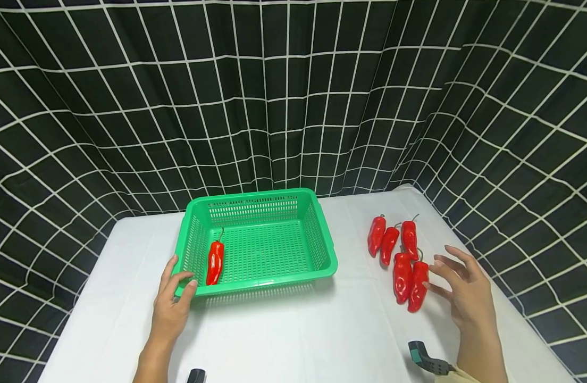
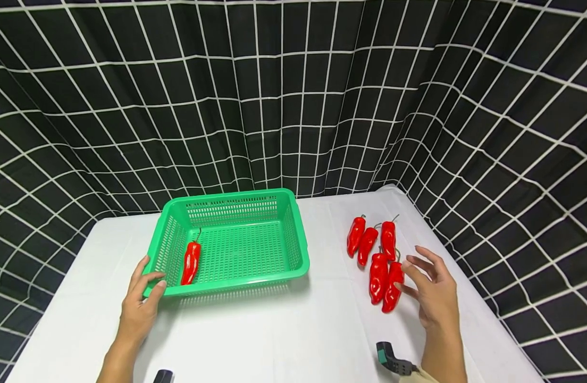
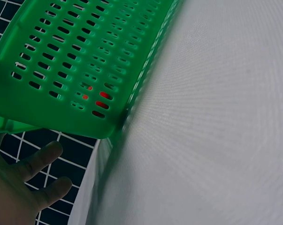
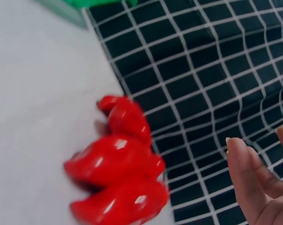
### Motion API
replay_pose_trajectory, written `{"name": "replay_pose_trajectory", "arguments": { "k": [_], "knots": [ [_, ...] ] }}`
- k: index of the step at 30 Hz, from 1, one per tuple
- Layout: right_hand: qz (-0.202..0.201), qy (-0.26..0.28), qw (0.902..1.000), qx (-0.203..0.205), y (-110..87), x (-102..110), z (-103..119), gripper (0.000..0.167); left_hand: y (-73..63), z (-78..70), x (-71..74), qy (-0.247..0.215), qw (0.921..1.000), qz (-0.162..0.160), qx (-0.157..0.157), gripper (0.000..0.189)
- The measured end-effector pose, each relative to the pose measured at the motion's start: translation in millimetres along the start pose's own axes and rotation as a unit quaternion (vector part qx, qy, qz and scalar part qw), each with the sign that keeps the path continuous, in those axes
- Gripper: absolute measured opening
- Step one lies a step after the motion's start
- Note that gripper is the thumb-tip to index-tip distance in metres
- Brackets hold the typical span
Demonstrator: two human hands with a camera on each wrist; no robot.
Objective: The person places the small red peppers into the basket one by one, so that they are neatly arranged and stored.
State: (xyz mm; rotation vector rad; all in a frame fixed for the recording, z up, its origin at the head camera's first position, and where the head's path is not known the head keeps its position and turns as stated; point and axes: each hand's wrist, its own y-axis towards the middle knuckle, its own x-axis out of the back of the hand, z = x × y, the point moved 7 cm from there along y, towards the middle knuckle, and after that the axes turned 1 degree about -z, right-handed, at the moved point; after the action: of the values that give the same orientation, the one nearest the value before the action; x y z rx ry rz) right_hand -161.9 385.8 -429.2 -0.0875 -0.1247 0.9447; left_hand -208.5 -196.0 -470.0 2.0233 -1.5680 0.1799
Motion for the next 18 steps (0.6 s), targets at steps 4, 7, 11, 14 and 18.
{"name": "replay_pose_trajectory", "arguments": {
  "k": [4, 7, 11, 14, 18],
  "knots": [
    [-0.006, -0.050, 0.9983, -0.027, 5.9, 7, -16, 0.070, 0.0, 0.2, 0.4, 0.002, 1.0000, -0.004, -0.003, 0.020],
    [0.002, -0.099, 0.9944, -0.038, 10.2, 9, -27, 0.070, 0.4, 0.6, 0.6, 0.000, 1.0000, -0.005, -0.004, 0.020],
    [0.015, -0.151, 0.9871, -0.051, 11.9, 10, -40, 0.073, 1.0, 1.2, -0.4, -0.003, 1.0000, -0.003, -0.004, 0.019],
    [0.022, -0.161, 0.9846, -0.063, 12.9, 10, -48, 0.076, 0.7, 0.9, -0.7, -0.002, 1.0000, -0.001, -0.004, 0.019],
    [0.033, -0.171, 0.9825, -0.066, 16.9, 8, -55, 0.078, 0.5, 0.9, -0.8, -0.002, 1.0000, -0.002, -0.002, 0.019]
  ]
}}
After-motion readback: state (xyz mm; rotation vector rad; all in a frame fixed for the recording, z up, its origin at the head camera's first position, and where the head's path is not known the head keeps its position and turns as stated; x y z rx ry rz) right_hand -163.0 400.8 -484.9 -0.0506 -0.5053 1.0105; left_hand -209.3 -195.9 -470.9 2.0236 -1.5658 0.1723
